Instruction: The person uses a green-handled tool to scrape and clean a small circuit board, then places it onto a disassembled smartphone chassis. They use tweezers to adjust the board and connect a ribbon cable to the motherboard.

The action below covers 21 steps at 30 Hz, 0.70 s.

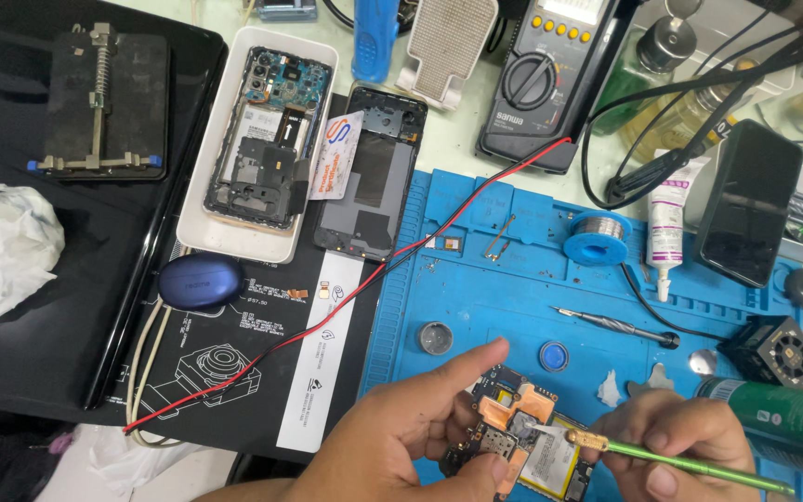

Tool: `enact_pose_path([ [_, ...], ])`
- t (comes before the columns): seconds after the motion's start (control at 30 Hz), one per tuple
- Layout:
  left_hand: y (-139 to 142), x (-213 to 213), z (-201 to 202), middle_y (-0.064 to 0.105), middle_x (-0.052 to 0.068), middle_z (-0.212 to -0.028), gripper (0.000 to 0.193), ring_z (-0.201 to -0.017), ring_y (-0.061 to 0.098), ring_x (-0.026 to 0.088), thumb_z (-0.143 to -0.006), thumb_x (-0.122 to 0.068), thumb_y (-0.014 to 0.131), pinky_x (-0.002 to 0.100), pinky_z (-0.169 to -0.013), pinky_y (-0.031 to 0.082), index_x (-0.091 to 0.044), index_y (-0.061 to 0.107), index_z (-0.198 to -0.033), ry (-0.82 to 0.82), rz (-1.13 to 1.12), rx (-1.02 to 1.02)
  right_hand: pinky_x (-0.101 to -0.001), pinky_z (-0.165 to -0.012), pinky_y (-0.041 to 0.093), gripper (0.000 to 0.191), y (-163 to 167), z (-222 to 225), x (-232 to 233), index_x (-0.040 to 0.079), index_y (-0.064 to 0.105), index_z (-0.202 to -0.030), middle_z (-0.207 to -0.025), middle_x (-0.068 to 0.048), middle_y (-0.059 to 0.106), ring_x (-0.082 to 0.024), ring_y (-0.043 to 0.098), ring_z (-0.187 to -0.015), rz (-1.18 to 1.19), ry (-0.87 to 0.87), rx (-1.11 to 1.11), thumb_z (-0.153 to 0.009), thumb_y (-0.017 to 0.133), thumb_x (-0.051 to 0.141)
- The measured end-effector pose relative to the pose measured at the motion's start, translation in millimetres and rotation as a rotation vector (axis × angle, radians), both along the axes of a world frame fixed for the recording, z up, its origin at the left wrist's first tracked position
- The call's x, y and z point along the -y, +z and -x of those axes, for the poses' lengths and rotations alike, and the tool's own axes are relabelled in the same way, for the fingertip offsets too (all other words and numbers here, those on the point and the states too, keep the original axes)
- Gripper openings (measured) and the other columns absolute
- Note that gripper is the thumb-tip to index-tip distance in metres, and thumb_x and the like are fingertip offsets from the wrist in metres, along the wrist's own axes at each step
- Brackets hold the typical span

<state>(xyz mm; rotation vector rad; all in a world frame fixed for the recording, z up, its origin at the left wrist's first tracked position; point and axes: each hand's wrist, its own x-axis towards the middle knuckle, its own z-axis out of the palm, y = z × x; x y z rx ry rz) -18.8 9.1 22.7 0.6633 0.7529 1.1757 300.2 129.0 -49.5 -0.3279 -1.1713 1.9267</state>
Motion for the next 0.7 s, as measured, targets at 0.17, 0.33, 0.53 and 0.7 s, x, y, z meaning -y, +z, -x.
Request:
enact_pose_path([
  [0.17, -1.0, 1.7, 1.4, 0.069, 0.007, -0.111, 0.076, -0.102, 0.067, 0.009, -0.097, -0.007, 0.070, 0.029, -0.096, 0.055, -0.003, 0.035, -0.165, -0.008, -0.008, -0.006, -0.0653, -0.086, 0.057, 0.019, 3.9, 5.5, 1.4, -0.002, 0.065, -0.108, -0.100, -0.024, 0.062, -0.032, 0.065, -0.092, -0.003, -0.001, -0.016, -0.093, 0.073, -0.010],
  [0.33, -1.6, 3.0, 1.5, 0.069, 0.007, -0.110, 0.076, -0.102, 0.067, 0.008, -0.097, -0.008, 0.070, 0.029, -0.097, 0.055, -0.003, 0.035, -0.165, -0.010, -0.015, 0.007, -0.0628, -0.082, 0.057, 0.021, 7.9, 8.4, 1.5, 0.000, 0.064, -0.108, -0.100, -0.022, 0.063, -0.030, 0.066, -0.087, -0.016, -0.013, -0.006, -0.091, 0.073, -0.008],
  [0.53, -1.8, 3.9, 0.5, 0.069, 0.007, -0.114, 0.074, -0.106, 0.066, 0.008, -0.098, -0.007, 0.070, 0.030, -0.103, 0.055, -0.001, 0.036, -0.164, 0.012, -0.036, -0.008, -0.0641, -0.086, 0.059, 0.017, 6.2, 6.6, 3.8, -0.002, 0.064, -0.108, -0.099, -0.023, 0.064, -0.032, 0.068, -0.093, -0.068, -0.022, 0.004, -0.095, 0.073, -0.009],
  [0.7, -2.4, 4.1, -0.3, 0.069, 0.008, -0.110, 0.075, -0.103, 0.067, 0.009, -0.098, -0.006, 0.070, 0.029, -0.099, 0.056, -0.001, 0.036, -0.164, 0.009, -0.036, 0.001, -0.0655, -0.088, 0.060, 0.016, 6.0, 6.2, 5.7, -0.002, 0.064, -0.108, -0.098, -0.023, 0.065, -0.031, 0.070, -0.091, -0.074, -0.043, 0.016, -0.096, 0.072, -0.010],
])
